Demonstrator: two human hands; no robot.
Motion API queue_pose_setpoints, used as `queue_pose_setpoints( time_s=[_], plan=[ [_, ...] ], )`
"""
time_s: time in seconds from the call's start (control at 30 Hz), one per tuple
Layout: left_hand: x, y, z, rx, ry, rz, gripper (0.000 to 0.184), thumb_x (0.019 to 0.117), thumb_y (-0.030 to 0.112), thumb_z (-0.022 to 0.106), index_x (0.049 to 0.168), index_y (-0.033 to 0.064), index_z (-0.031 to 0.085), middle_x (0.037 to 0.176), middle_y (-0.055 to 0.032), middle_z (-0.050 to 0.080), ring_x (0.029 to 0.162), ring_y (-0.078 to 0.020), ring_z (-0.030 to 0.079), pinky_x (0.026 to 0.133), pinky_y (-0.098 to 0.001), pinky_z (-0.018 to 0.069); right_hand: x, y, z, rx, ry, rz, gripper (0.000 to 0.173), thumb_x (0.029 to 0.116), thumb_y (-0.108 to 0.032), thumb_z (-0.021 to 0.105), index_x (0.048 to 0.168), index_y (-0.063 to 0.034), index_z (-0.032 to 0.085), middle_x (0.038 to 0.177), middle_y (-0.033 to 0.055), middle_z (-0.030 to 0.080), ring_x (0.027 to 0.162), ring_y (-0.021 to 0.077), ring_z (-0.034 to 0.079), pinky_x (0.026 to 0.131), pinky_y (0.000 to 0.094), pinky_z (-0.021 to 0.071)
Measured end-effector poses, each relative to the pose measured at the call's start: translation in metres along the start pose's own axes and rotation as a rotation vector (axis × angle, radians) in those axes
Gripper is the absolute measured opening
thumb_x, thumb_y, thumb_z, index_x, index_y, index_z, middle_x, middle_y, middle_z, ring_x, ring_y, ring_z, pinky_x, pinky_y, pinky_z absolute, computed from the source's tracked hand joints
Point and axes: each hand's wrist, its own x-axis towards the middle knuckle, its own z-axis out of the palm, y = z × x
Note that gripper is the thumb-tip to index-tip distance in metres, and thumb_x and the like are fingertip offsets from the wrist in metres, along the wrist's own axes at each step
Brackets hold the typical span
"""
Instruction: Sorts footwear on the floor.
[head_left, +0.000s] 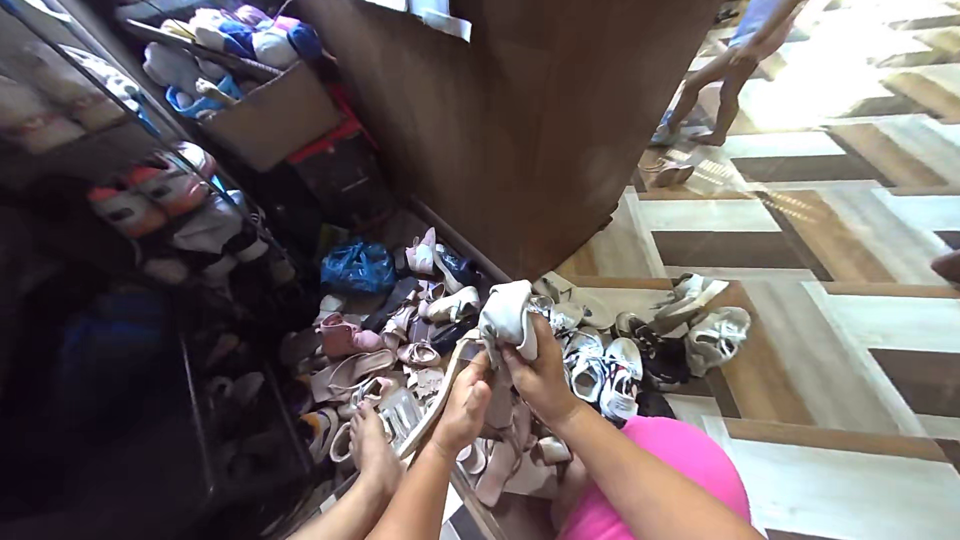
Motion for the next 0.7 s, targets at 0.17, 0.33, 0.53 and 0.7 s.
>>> queue_pose_setpoints(
  time_s=[0.17, 0.33, 0.53, 0.7],
  plan=[
    [0.001, 0.011, -0.001, 0.236, -0.015, 0.101, 0.12, 0.0843, 0.087, 0.035, 0.128, -0.0238, 0.051, 0.13, -0.0199, 0.065, 0.125, -0.0006, 0.056, 0.11, -0.0208, 0.0413, 0.006, -0.002, -0.011, -0.192, -0.09, -0.103, 0.036, 0.0887, -0.021, 0.071, 0.112, 0.0066, 0.069, 0.109, 0.0248, 0.066, 0.103, 0.0231, 0.066, 0.094, 0.0327, 0.0544],
    [-0.001, 0.011, -0.003, 0.414, -0.105, 0.008, 0.103, 0.0821, 0.081, 0.055, 0.12, -0.0146, 0.061, 0.117, -0.0123, 0.07, 0.113, 0.0007, 0.062, 0.101, -0.0208, 0.0487, 0.005, -0.01, -0.01, -0.315, -0.174, -0.14, 0.032, 0.0865, -0.025, 0.074, 0.106, 0.0003, 0.075, 0.107, 0.024, 0.069, 0.1, 0.0329, 0.068, 0.089, 0.0461, 0.0575],
    [-0.005, 0.006, -0.002, 0.568, -0.189, -0.055, 0.104, 0.0814, 0.076, 0.059, 0.132, -0.0145, 0.056, 0.133, -0.0227, 0.063, 0.131, -0.0148, 0.056, 0.112, -0.0283, 0.041, 0.008, -0.017, -0.014, -0.421, -0.239, -0.007, 0.035, 0.0807, -0.023, 0.081, 0.106, 0.0003, 0.076, 0.101, 0.0207, 0.067, 0.092, 0.0335, 0.068, 0.082, 0.0489, 0.0579],
    [-0.006, 0.004, 0.004, 0.525, -0.241, -0.085, 0.088, 0.0807, 0.058, 0.072, 0.13, -0.0137, 0.058, 0.128, -0.0208, 0.066, 0.125, -0.0129, 0.06, 0.109, -0.0283, 0.0442, 0.011, -0.027, -0.02, -0.507, -0.268, 0.014, 0.034, 0.0779, -0.022, 0.081, 0.105, -0.0007, 0.077, 0.095, 0.0188, 0.067, 0.088, 0.0337, 0.068, 0.078, 0.0493, 0.0576]
  ],
)
